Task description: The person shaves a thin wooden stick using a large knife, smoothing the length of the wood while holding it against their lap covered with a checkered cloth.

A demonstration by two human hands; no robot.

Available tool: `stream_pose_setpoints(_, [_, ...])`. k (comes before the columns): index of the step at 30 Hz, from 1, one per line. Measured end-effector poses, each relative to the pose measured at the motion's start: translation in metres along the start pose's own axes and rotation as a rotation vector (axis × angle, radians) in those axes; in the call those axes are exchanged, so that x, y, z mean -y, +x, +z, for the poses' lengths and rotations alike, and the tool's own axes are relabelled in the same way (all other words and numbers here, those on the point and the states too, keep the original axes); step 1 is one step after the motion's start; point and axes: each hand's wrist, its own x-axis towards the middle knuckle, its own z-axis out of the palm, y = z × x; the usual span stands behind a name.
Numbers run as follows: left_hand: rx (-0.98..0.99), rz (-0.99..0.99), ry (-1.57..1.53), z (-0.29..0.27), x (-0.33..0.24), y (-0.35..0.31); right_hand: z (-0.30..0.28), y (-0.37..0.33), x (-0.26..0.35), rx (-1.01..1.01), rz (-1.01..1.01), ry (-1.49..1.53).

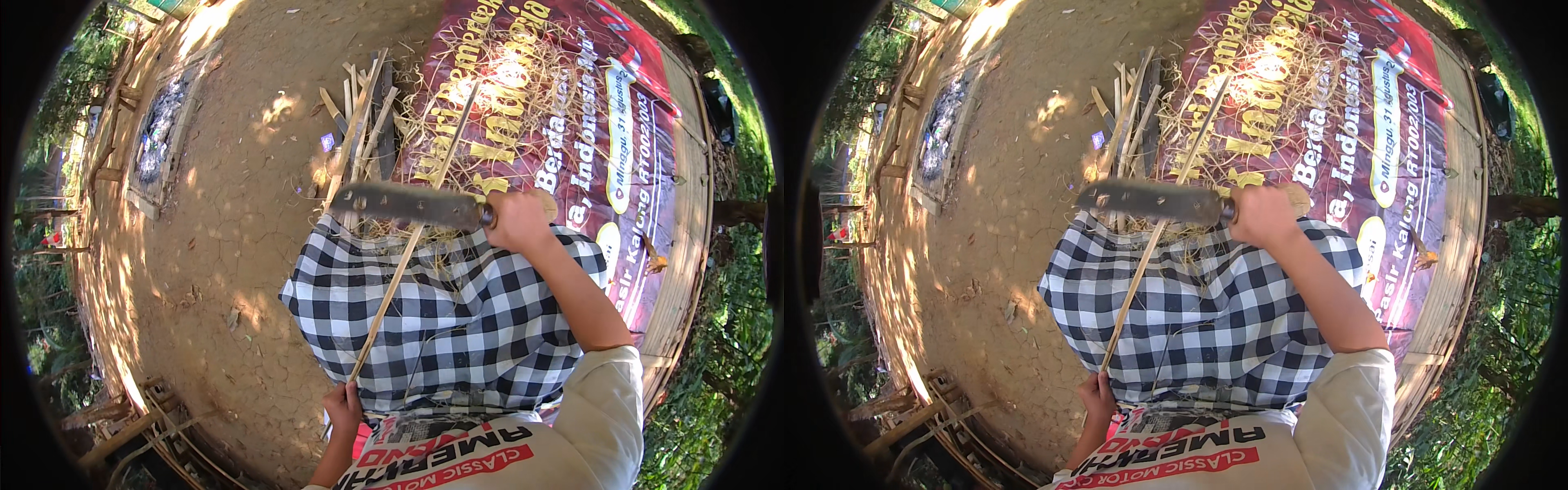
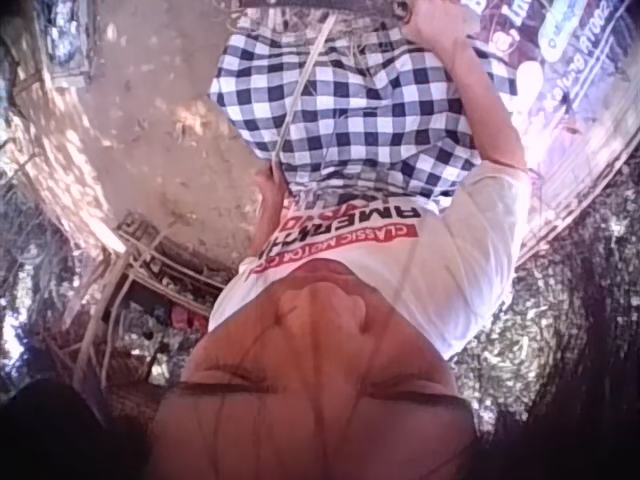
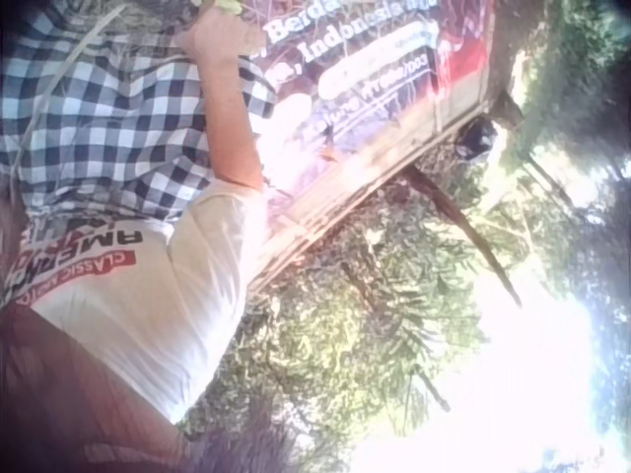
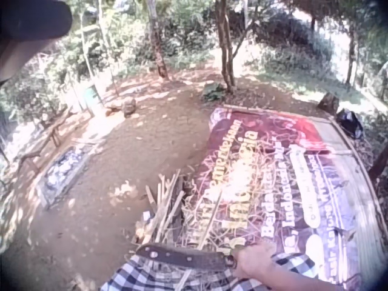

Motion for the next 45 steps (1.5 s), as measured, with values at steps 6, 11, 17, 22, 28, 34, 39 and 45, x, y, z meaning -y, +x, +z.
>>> stream_pose_setpoints(6, [0.017,0.008,0.032,0.001,0.01,0.005,-0.023,0.029,-0.072,-0.102,0.464,0.091])
stream_pose_setpoints(11, [-0.012,-0.005,0.011,0.008,0.025,-0.003,-0.022,-0.001,-0.013,0.08,0.141,0.117])
stream_pose_setpoints(17, [-0.02,-0.007,0.116,-0.001,0.005,-0.003,0.006,0.008,-0.005,0.132,-0.087,0.065])
stream_pose_setpoints(22, [-0.027,-0.029,0.133,0.001,0.01,-0.004,0.012,0.023,-0.019,0.121,-0.014,-0.017])
stream_pose_setpoints(28, [-0.019,-0.021,0.14,0.001,0.01,-0.004,0.007,0.032,-0.036,0.075,0.075,-0.032])
stream_pose_setpoints(34, [-0.019,0.002,0.163,0.0,0.002,-0.003,0.012,0.035,-0.033,0.092,0.113,-0.154])
stream_pose_setpoints(39, [-0.003,-0.066,0.179,-0.003,-0.001,0.001,-0.015,0.044,-0.063,-0.039,0.46,-0.106])
stream_pose_setpoints(45, [-0.012,0.001,0.183,0.0,0.012,0.003,-0.025,0.011,-0.042,-0.054,0.299,-0.111])
